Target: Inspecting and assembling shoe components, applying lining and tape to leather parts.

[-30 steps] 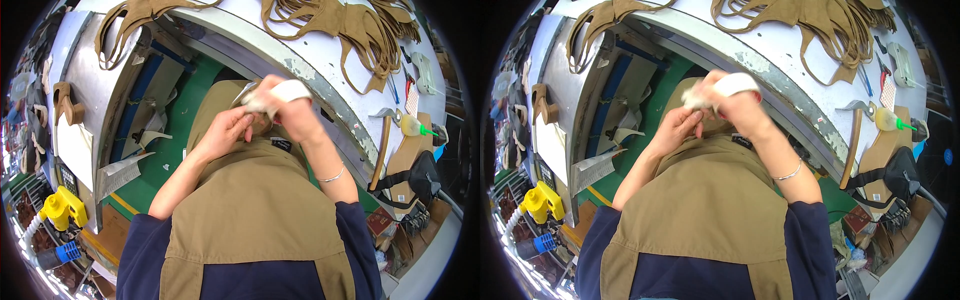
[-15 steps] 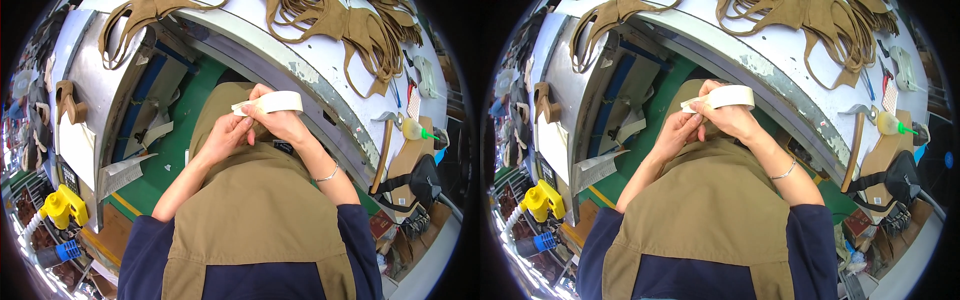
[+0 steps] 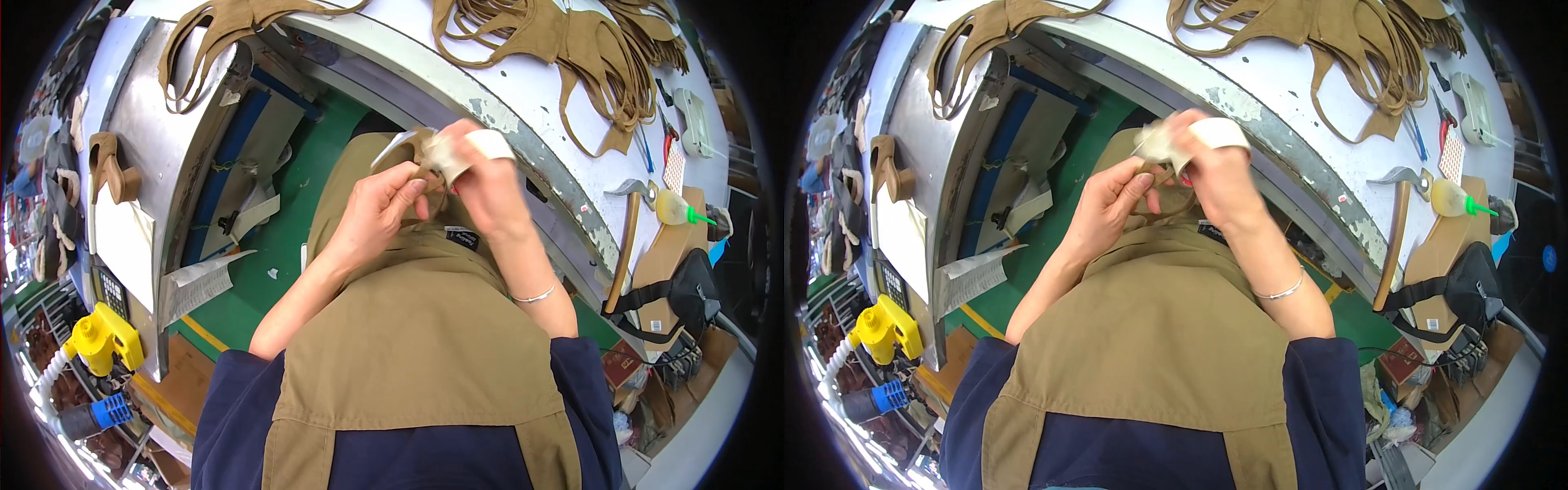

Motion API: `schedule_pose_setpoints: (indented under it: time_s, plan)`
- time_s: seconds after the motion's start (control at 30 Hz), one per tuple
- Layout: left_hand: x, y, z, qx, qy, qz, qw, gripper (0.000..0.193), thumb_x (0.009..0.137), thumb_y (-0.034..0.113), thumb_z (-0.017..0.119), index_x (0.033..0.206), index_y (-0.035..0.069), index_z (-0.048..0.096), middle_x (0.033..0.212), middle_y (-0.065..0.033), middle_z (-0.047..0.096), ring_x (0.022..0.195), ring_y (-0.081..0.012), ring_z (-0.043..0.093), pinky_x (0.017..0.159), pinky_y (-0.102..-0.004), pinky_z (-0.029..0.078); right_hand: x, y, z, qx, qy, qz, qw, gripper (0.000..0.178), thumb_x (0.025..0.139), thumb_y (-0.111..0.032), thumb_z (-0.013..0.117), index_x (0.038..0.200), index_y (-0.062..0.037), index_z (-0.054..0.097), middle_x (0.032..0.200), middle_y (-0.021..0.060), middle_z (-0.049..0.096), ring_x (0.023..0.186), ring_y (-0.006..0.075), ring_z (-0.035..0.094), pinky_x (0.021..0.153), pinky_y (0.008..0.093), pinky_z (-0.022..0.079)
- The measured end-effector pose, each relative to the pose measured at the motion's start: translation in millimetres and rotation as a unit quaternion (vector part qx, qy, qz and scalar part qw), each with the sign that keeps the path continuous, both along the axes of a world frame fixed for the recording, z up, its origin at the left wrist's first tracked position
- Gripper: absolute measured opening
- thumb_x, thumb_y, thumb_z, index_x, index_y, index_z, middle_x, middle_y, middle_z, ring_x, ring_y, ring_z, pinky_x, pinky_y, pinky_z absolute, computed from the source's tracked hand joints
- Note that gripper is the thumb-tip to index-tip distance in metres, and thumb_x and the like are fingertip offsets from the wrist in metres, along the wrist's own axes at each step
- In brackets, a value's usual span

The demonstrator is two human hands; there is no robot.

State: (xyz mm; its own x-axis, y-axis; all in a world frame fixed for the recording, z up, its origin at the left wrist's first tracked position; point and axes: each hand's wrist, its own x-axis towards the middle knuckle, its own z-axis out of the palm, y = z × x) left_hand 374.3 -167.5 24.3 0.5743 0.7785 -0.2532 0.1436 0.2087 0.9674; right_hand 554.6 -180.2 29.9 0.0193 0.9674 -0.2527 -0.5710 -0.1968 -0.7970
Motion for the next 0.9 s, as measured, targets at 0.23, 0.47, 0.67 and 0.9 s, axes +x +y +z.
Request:
schedule_pose_setpoints:
  time_s: [0.23,0.47,0.67,0.9]
  plan:
    - [-12.2,2.9,9.3,-0.163,-0.058,0.035,0.984,0.025,0.1,0.02,0.054,0.115,0.001,0.062,0.084,-0.0018,0.066,0.063,-0.0046,0.046,0.061,-0.0209,0.042,33.5,4.7,43.6,0.088,-0.235,0.005,0.968,0.023,0.092,-0.027,0.066,0.089,-0.0058,0.057,0.082,0.0,0.056,0.075,0.0076,0.05,0.065,0.0231,0.04]
    - [-11.2,-3.4,8.1,-0.197,-0.101,0.066,0.973,0.021,0.098,0.018,0.057,0.11,0.002,0.064,0.087,-0.0019,0.069,0.061,-0.0045,0.047,0.057,-0.0201,0.04,-1.8,-1.7,14.9,0.186,-0.519,0.05,0.833,0.022,0.08,-0.02,0.073,0.082,-0.0062,0.056,0.074,0.0027,0.055,0.073,0.0187,0.053,0.065,0.0332,0.041]
    - [-12.7,-8.9,4.5,-0.192,-0.058,0.062,0.978,0.016,0.097,0.013,0.058,0.105,0.001,0.066,0.083,-0.0004,0.068,0.06,-0.0022,0.045,0.052,-0.0193,0.037,-14.5,-8.8,-3.0,0.221,-0.637,-0.016,0.739,0.02,0.077,-0.019,0.073,0.081,-0.008,0.056,0.075,0.0061,0.054,0.077,0.0271,0.051,0.071,0.0386,0.04]
    - [-19.4,-4.5,-7.5,-0.247,-0.098,0.061,0.962,0.038,0.097,0.016,0.058,0.132,0.003,0.054,0.097,-0.0054,0.069,0.066,-0.0073,0.051,0.065,-0.022,0.045,58.4,-0.9,40.7,0.117,-0.343,-0.199,0.91,0.02,0.098,-0.027,0.055,0.098,-0.0093,0.064,0.084,0.0002,0.058,0.074,0.0076,0.051,0.052,0.0232,0.039]
